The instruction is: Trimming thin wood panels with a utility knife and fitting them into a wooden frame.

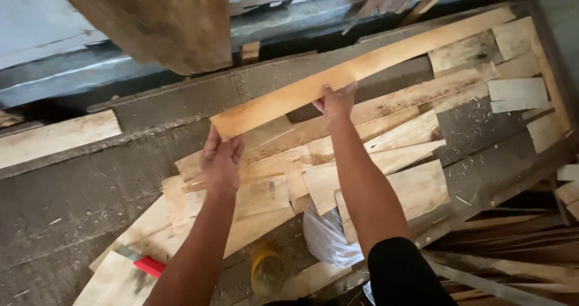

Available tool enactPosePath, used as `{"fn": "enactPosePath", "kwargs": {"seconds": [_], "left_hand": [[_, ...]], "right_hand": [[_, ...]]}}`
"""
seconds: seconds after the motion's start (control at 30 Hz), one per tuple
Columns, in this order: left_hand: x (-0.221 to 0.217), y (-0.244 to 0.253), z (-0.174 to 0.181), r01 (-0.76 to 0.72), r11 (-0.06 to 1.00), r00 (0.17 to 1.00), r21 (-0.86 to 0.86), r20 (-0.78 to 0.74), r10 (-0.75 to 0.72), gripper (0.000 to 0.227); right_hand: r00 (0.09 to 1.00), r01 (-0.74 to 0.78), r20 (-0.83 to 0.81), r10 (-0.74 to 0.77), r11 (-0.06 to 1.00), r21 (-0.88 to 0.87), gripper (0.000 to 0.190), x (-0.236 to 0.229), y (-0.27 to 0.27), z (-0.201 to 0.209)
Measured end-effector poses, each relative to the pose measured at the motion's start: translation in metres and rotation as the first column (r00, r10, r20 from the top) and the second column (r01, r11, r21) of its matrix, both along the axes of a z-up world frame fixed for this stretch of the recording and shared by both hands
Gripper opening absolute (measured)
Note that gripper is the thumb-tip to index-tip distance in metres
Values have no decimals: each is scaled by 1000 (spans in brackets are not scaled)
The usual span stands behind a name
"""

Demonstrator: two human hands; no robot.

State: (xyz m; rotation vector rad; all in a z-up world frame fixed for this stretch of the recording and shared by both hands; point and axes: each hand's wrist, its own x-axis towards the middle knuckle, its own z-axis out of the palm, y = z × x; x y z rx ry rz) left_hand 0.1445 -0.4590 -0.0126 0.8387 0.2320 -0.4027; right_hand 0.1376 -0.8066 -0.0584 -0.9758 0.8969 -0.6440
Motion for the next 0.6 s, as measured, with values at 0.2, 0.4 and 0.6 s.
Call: {"fn": "enactPosePath", "kwargs": {"seconds": [0.2, 0.4, 0.6], "left_hand": [[-3, -5, -6, 114, 984, 993, 134, -29, -111, 58], [-34, 46, -21, 21, 904, 985, 427, 146, -92, 47], [-73, 101, 12, -163, 459, 938, 873, 281, -201, 27]], "right_hand": [[999, 39, 15, -39, 999, -31, 85, 4, -28, 2], [993, 104, -56, -104, 995, -4, 71, 4, -113, -38], [996, 11, -91, -15, 999, -48, 73, 21, -111, -38]]}}
